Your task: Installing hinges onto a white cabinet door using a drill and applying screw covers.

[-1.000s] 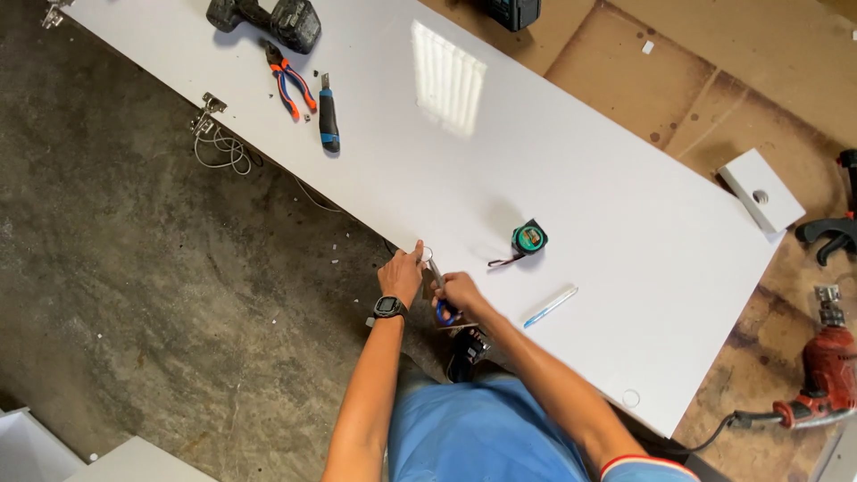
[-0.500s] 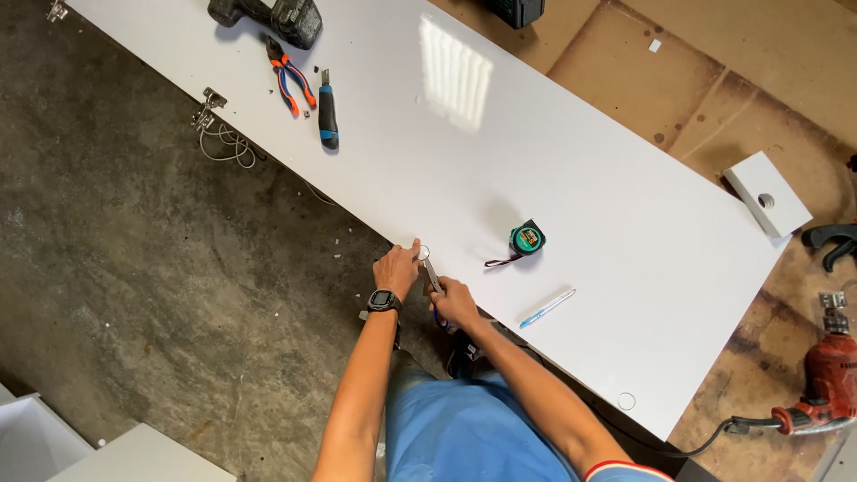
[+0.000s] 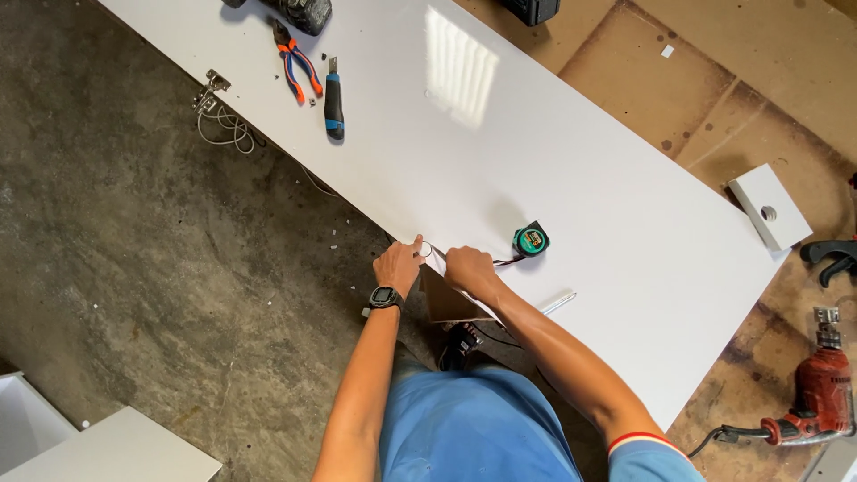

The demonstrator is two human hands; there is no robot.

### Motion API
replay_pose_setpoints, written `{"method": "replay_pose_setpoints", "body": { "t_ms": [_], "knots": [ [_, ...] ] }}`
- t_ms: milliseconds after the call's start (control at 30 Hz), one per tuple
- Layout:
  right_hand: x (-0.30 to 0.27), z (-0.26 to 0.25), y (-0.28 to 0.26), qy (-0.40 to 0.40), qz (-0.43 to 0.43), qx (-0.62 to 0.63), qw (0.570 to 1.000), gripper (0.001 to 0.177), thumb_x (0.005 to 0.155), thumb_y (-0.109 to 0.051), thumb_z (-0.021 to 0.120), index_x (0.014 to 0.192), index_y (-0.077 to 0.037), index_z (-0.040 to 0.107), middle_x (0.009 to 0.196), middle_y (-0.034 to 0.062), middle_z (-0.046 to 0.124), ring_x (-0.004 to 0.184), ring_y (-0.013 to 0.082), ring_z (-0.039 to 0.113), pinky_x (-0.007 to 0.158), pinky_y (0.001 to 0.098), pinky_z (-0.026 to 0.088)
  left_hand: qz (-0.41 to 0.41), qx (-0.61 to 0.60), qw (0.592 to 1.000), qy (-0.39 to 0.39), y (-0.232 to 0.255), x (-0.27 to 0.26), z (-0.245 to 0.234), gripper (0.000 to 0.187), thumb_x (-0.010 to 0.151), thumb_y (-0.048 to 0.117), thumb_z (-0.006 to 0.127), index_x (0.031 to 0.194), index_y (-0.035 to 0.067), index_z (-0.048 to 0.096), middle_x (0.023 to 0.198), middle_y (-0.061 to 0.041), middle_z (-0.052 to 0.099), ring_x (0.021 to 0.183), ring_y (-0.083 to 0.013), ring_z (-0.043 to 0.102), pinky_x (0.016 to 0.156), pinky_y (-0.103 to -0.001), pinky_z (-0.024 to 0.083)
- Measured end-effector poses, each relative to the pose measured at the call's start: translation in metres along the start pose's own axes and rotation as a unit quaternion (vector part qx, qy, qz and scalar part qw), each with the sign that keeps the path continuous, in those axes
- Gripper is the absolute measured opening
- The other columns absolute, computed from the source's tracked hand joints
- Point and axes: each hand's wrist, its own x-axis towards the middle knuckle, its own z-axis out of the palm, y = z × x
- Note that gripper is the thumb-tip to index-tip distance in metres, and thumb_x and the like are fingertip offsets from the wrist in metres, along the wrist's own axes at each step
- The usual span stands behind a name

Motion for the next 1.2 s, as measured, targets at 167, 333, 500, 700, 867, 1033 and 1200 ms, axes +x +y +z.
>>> {"method": "replay_pose_setpoints", "body": {
  "t_ms": [167, 333, 500, 700, 867, 1033, 1200],
  "knots": [
    [0.031, -0.006, -0.023, 0.031, -0.038, -0.111, 0.993, 0.015, 0.081, -0.015, 0.069, 0.088, -0.006, 0.078, 0.088, 0.0148, 0.075, 0.081, 0.0308, 0.074, 0.068, 0.0427, 0.057, -0.004, -0.030, 0.999, 0.012, -0.004, -0.001, 0.003, 0.047, 0.094, 0.035, 0.069, 0.140, 0.037, 0.060, 0.102, -0.010, 0.069, 0.092, -0.0312, 0.069, 0.076, -0.046, 0.057],
    [0.041, -0.020, -0.036, -0.019, -0.058, -0.188, 0.980, 0.014, 0.075, -0.013, 0.072, 0.087, -0.009, 0.078, 0.092, 0.0120, 0.074, 0.085, 0.0282, 0.072, 0.068, 0.0396, 0.056, -0.019, -0.073, 0.997, 0.024, -0.008, 0.000, 0.004, 0.034, 0.097, 0.039, 0.070, 0.129, 0.031, 0.070, 0.102, -0.012, 0.070, 0.092, -0.0336, 0.069, 0.079, -0.048, 0.056],
    [0.002, -0.086, -0.041, -0.099, 0.018, -0.126, 0.987, 0.023, 0.086, -0.007, 0.056, 0.089, -0.010, 0.079, 0.081, 0.0077, 0.080, 0.075, 0.0230, 0.079, 0.065, 0.0375, 0.059, -0.024, -0.117, 0.993, 0.012, -0.008, -0.002, -0.005, 0.038, 0.091, 0.036, 0.072, 0.129, 0.033, 0.071, 0.099, -0.012, 0.069, 0.090, -0.0333, 0.069, 0.078, -0.048, 0.055],
    [0.073, 0.048, -0.018, 0.057, -0.062, -0.292, 0.953, 0.015, 0.085, -0.017, 0.066, 0.087, -0.015, 0.081, 0.080, 0.0046, 0.073, 0.074, 0.0229, 0.073, 0.055, 0.0380, 0.053, -0.031, -0.126, 0.992, 0.005, -0.008, -0.001, -0.010, 0.034, 0.091, 0.037, 0.072, 0.125, 0.031, 0.072, 0.103, -0.010, 0.069, 0.091, -0.0308, 0.069, 0.080, -0.046, 0.055],
    [0.073, 0.002, -0.052, -0.031, -0.020, -0.326, 0.945, 0.014, 0.084, -0.017, 0.071, 0.094, -0.014, 0.079, 0.087, 0.0032, 0.074, 0.076, 0.0225, 0.073, 0.054, 0.0393, 0.058, -0.003, -0.137, 0.990, 0.032, -0.018, -0.002, 0.000, 0.029, 0.096, 0.034, 0.067, 0.124, 0.030, 0.074, 0.103, -0.012, 0.070, 0.092, -0.0331, 0.069, 0.080, -0.047, 0.055],
    [0.056, -0.047, -0.070, -0.083, -0.041, -0.377, 0.922, 0.022, 0.089, -0.032, 0.071, 0.096, -0.012, 0.077, 0.094, 0.0067, 0.072, 0.082, 0.0262, 0.069, 0.072, 0.0482, 0.061, -0.028, -0.176, 0.984, 0.011, -0.013, -0.002, -0.010, 0.033, 0.089, 0.031, 0.077, 0.122, 0.030, 0.074, 0.103, -0.013, 0.069, 0.093, -0.0332, 0.068, 0.082, -0.047, 0.054],
    [0.029, -0.037, -0.109, -0.067, -0.046, -0.513, 0.855, 0.054, 0.101, -0.054, 0.051, 0.086, -0.007, 0.077, 0.076, 0.0108, 0.076, 0.067, 0.0256, 0.067, 0.101, 0.0591, 0.037, -0.013, -0.146, 0.989, 0.013, -0.026, 0.012, 0.020, 0.028, 0.089, 0.029, 0.077, 0.117, 0.029, 0.078, 0.111, -0.010, 0.071, 0.097, -0.0289, 0.071, 0.084, -0.045, 0.055]
  ]
}}
